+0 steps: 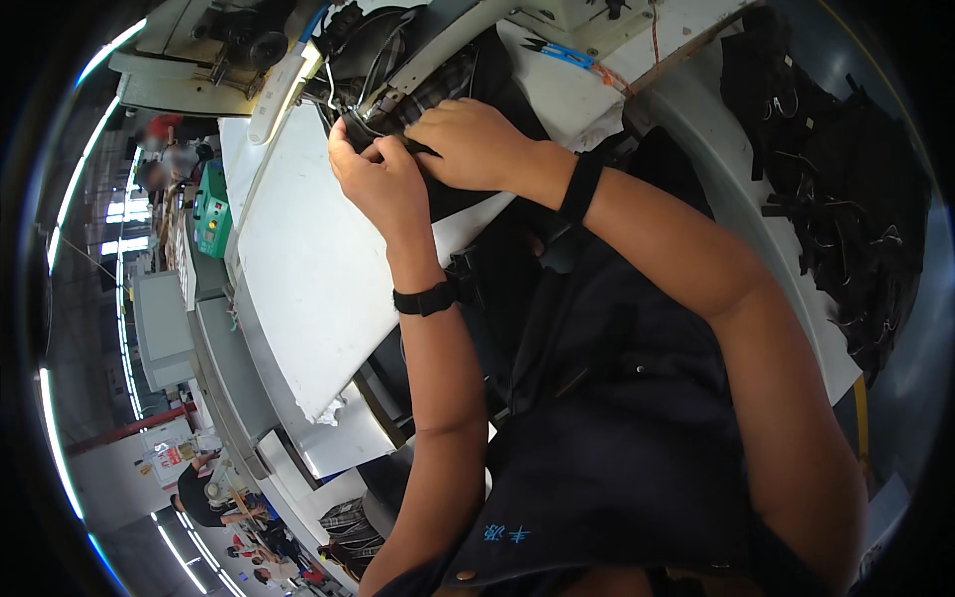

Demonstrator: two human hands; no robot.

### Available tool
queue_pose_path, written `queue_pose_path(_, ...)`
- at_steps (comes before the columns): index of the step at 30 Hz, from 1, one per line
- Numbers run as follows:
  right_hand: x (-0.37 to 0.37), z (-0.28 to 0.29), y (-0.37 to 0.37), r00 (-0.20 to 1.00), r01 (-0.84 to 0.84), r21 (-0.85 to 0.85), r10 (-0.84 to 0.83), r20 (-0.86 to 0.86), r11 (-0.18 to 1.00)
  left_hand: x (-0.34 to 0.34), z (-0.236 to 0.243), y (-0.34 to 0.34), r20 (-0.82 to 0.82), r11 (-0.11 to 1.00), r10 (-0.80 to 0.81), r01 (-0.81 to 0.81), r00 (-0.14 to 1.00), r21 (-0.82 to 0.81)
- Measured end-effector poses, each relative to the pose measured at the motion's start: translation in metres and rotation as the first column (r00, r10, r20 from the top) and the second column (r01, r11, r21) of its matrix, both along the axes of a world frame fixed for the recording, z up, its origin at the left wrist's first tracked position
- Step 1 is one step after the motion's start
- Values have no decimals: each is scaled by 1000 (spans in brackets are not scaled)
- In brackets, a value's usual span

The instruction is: Sewing a lining or internal pocket into a dark green bag using an industrial sewing machine.

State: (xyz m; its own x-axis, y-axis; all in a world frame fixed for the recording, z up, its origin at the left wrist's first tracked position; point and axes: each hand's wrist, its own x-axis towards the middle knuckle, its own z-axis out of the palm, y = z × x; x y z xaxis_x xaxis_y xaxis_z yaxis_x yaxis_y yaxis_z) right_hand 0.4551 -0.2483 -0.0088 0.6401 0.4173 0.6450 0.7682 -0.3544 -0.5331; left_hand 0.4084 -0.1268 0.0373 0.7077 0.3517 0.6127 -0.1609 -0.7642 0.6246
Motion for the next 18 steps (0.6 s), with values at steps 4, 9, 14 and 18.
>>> queue_pose_path(4,-2,16,2,987,-85,-48,78,-141,995,3,-1,5,-56,999,34,-37,998,-39)
queue_pose_path(9,5,33,7,863,-19,216,126,-489,976,-4,5,7,-70,997,-44,39,997,-69)
queue_pose_path(14,8,39,29,866,-115,388,283,-412,914,-13,14,8,-33,996,24,-21,999,86)
queue_pose_path(18,11,40,29,815,-123,434,340,-469,893,-12,27,21,-107,976,17,6,994,219)
